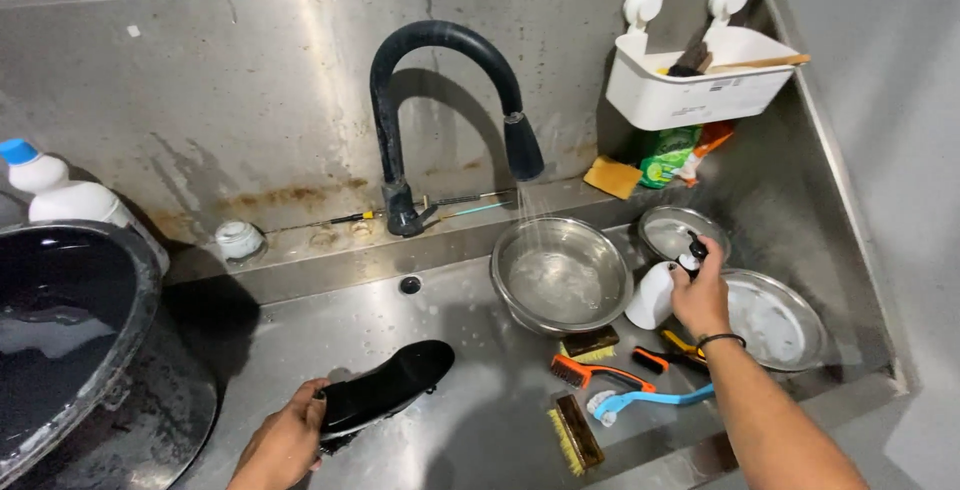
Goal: Scrubbing a black shoe in a stainless steel sink using a brush and cleaning solution
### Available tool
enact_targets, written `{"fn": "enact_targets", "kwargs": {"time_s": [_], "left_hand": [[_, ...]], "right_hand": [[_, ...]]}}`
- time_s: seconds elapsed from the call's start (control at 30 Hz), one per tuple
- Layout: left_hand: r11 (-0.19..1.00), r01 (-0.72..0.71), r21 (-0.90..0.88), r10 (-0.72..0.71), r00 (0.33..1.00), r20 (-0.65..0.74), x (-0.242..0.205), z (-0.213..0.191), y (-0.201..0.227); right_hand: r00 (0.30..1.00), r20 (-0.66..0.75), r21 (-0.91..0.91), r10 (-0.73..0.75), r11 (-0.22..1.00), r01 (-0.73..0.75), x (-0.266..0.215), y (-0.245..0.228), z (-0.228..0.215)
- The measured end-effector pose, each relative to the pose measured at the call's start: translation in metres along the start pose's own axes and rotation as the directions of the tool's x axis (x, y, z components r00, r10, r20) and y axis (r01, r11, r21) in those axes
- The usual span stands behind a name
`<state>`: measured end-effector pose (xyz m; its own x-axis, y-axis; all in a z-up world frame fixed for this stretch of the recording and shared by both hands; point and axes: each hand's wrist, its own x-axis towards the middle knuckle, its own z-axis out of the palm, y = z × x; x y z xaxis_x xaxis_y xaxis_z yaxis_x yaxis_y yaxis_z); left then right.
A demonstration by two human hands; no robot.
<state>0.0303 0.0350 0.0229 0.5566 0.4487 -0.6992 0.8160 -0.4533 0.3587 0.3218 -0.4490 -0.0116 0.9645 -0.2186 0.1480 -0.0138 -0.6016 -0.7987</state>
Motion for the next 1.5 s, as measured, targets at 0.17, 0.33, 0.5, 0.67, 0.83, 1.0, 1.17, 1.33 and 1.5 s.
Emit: {"fn": "enact_targets", "kwargs": {"time_s": [0.17,0.33,0.5,0.67,0.83,1.0,1.17,1.33,1.5], "left_hand": [[0.965,0.002,0.262,0.031,0.992,-0.122,0.017,0.009,-0.005],[0.913,-0.019,0.407,0.115,0.971,-0.211,0.021,0.018,-0.004],[0.824,-0.127,0.553,0.308,0.919,-0.247,0.035,0.030,-0.004],[0.692,-0.245,0.679,0.422,0.901,-0.105,0.045,0.033,0.013],[0.679,-0.246,0.691,0.380,0.924,-0.045,0.041,0.039,0.004],[0.702,-0.185,0.688,0.299,0.953,-0.048,0.032,0.018,-0.015],[0.658,-0.202,0.726,0.240,0.969,0.053,0.008,0.012,0.011],[0.638,-0.215,0.739,0.238,0.968,0.077,0.013,0.008,0.013],[0.645,-0.256,0.720,0.258,0.960,0.110,0.028,0.029,0.011]], "right_hand": [[0.992,0.103,-0.121,-0.079,0.988,0.092,0.011,0.022,0.015],[0.816,0.065,-0.324,-0.575,0.761,0.562,-0.049,0.001,0.013],[0.717,0.696,-0.474,-0.040,0.725,0.500,-0.098,0.068,0.064],[0.593,0.799,-0.492,-0.104,0.454,0.743,-0.084,0.089,0.096],[0.486,0.868,-0.409,-0.103,0.407,0.816,-0.066,0.103,0.095],[0.467,0.884,-0.399,-0.014,0.497,0.770,-0.073,0.032,0.059],[0.795,0.595,-0.530,-0.122,0.684,0.501,-0.031,-0.039,0.078],[0.827,0.537,-0.672,0.165,0.676,0.301,0.019,-0.032,0.154],[0.787,0.605,-0.374,0.122,0.916,0.146,-0.108,-0.142,0.134]]}}
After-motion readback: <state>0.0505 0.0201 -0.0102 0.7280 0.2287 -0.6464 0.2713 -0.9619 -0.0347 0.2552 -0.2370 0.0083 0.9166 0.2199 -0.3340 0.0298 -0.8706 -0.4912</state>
